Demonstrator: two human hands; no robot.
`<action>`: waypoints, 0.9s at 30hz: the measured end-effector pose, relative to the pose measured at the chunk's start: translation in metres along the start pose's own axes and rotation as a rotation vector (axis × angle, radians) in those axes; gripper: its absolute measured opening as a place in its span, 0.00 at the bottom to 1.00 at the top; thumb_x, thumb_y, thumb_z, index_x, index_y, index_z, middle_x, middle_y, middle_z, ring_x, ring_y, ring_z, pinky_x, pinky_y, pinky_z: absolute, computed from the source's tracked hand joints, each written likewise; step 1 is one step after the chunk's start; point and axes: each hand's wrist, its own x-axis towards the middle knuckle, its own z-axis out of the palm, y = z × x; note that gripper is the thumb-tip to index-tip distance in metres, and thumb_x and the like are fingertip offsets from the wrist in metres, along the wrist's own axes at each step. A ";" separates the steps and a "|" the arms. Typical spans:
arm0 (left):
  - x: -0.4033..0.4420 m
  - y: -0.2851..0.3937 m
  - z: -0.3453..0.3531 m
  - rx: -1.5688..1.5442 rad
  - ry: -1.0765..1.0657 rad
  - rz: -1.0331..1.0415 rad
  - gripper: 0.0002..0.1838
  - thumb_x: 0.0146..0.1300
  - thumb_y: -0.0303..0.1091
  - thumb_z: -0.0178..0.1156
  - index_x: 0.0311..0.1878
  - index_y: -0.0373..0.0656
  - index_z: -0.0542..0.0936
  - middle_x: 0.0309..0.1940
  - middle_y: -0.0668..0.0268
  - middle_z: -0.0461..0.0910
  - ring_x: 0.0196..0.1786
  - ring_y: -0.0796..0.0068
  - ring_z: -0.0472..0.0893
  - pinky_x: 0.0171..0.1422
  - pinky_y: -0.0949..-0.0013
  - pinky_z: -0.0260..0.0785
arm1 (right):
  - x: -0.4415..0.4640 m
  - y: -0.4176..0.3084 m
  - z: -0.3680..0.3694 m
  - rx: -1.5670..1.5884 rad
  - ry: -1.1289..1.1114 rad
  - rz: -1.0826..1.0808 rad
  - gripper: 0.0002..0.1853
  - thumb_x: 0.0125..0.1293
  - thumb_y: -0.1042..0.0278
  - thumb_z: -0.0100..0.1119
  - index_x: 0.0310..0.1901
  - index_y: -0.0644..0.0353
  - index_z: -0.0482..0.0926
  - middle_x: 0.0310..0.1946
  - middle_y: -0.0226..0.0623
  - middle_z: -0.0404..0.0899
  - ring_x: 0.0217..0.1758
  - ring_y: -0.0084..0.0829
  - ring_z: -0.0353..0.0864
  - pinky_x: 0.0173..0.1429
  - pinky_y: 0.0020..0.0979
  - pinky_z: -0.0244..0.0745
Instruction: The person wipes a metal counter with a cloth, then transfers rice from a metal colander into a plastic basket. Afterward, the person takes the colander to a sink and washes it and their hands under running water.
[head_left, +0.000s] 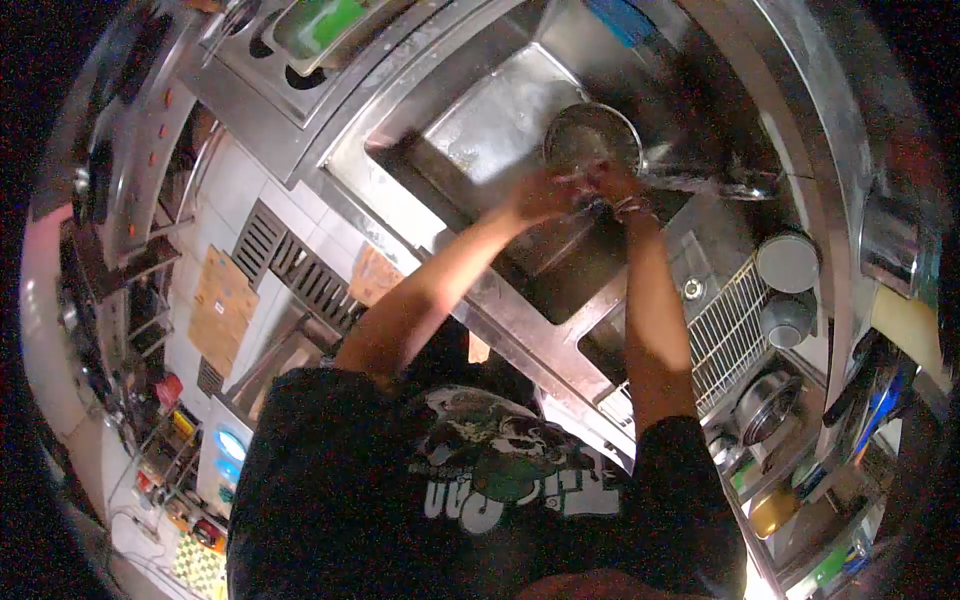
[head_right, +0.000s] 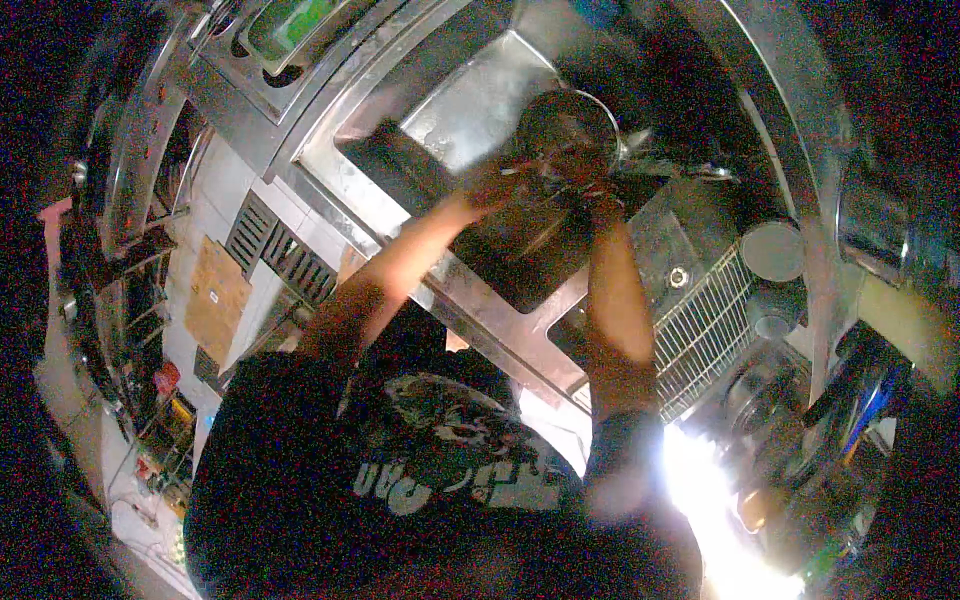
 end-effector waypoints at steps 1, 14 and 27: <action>-0.023 0.009 -0.030 0.342 0.113 -0.076 0.20 0.65 0.43 0.60 0.55 0.42 0.79 0.46 0.55 0.83 0.51 0.63 0.81 0.58 0.64 0.71 | 0.007 -0.003 0.027 0.050 -0.068 0.091 0.37 0.67 0.39 0.52 0.59 0.71 0.73 0.58 0.54 0.76 0.64 0.50 0.72 0.69 0.44 0.66; -0.108 -0.027 -0.174 1.076 1.155 -0.047 0.39 0.69 0.56 0.51 0.75 0.41 0.56 0.76 0.41 0.46 0.77 0.38 0.46 0.78 0.40 0.39 | 0.039 -0.023 0.098 -0.229 -0.388 0.257 0.39 0.65 0.36 0.49 0.60 0.69 0.69 0.59 0.58 0.69 0.63 0.55 0.68 0.68 0.47 0.62; -0.106 -0.034 -0.187 1.056 1.070 -0.141 0.42 0.69 0.62 0.47 0.74 0.39 0.56 0.76 0.40 0.43 0.78 0.36 0.39 0.75 0.32 0.33 | 0.042 -0.038 0.117 -0.150 -0.527 0.284 0.28 0.65 0.45 0.50 0.52 0.65 0.72 0.49 0.50 0.72 0.54 0.48 0.71 0.58 0.43 0.67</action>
